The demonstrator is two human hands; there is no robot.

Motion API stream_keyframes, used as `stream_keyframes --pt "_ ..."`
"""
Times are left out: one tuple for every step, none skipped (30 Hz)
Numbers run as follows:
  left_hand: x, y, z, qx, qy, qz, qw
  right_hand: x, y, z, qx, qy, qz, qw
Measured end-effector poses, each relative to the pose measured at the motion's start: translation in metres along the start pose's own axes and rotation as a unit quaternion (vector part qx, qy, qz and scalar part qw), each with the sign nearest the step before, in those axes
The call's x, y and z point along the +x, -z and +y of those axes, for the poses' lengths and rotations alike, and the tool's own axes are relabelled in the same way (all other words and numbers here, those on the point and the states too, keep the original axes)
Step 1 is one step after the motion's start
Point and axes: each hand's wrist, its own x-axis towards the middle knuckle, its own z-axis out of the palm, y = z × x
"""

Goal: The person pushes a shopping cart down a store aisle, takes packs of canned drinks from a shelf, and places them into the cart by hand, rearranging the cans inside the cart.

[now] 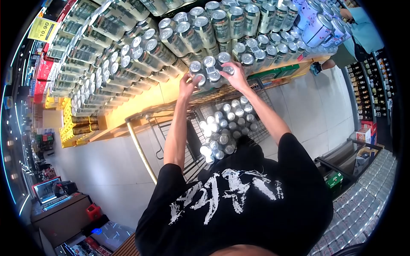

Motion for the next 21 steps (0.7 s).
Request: stream_keyframes --pt "0.001 0.001 0.001 0.007 0.001 -0.014 1.000 -0.003 0.000 0.001 0.000 -0.003 0.000 1.000" --pt "0.001 0.001 0.002 0.003 0.006 -0.014 1.000 -0.005 0.000 0.002 0.001 -0.006 -0.001 1.000" --pt "0.004 0.002 0.001 -0.001 0.012 -0.015 1.000 -0.005 0.000 -0.002 0.004 -0.009 0.009 1.000" --pt "0.007 0.002 0.001 -0.004 0.018 -0.017 1.000 -0.006 -0.001 -0.006 0.007 -0.012 0.021 1.000" --pt "0.011 0.003 0.000 0.001 0.016 -0.022 1.000 -0.009 -0.002 -0.010 0.011 -0.018 0.030 0.999" --pt "0.013 0.004 0.001 0.006 0.013 -0.026 1.000 -0.013 -0.004 -0.015 -0.033 0.011 0.049 0.998" --pt "0.014 0.004 0.002 0.014 0.024 -0.019 0.999 -0.014 -0.007 -0.022 -0.075 0.042 0.069 0.994" --pt "0.014 0.004 0.002 0.023 0.036 -0.012 0.999 -0.015 -0.010 -0.028 -0.117 0.072 0.089 0.986" --pt "0.013 0.003 0.005 0.014 0.036 -0.001 0.999 -0.020 -0.009 -0.038 -0.135 0.106 0.064 0.983" --pt "0.012 0.000 0.007 0.005 0.037 0.009 0.999 -0.025 -0.013 -0.041 -0.172 0.116 0.032 0.978" --pt "0.010 -0.002 0.008 -0.005 0.039 0.019 0.999 -0.030 -0.017 -0.049 -0.180 0.127 0.009 0.975" --pt "0.010 -0.004 0.006 -0.016 0.042 0.024 0.999 -0.035 -0.020 -0.055 -0.189 0.137 -0.013 0.972" --pt "0.012 -0.005 0.005 -0.027 0.045 0.030 0.998 -0.039 -0.022 -0.052 -0.224 0.132 -0.053 0.964" --pt "0.013 -0.006 0.004 -0.037 0.047 0.037 0.997 -0.039 -0.023 -0.050 -0.242 0.144 -0.062 0.958" --pt "0.013 -0.005 0.005 -0.026 0.056 0.031 0.998 -0.039 -0.022 -0.047 -0.259 0.156 -0.072 0.950" --pt "0.014 -0.004 0.008 -0.014 0.065 0.025 0.997 -0.037 -0.022 -0.043 -0.275 0.169 -0.083 0.943" --pt "0.014 -0.004 0.009 -0.002 0.075 0.018 0.997 -0.034 -0.022 -0.036 -0.305 0.169 -0.106 0.931" --pt "0.015 -0.005 0.011 -0.007 0.072 0.024 0.997 -0.029 -0.023 -0.035 -0.318 0.164 -0.112 0.927" --pt "0.016 -0.007 0.013 -0.013 0.069 0.029 0.997 -0.023 -0.023 -0.033 -0.332 0.159 -0.119 0.922" --pt "0.018 -0.011 0.015 -0.018 0.066 0.032 0.997 -0.018 -0.022 -0.031 -0.346 0.153 -0.126 0.917" --pt "0.030 -0.012 0.006 -0.027 0.055 0.045 0.997 -0.011 -0.021 -0.030 -0.319 0.151 -0.125 0.927"
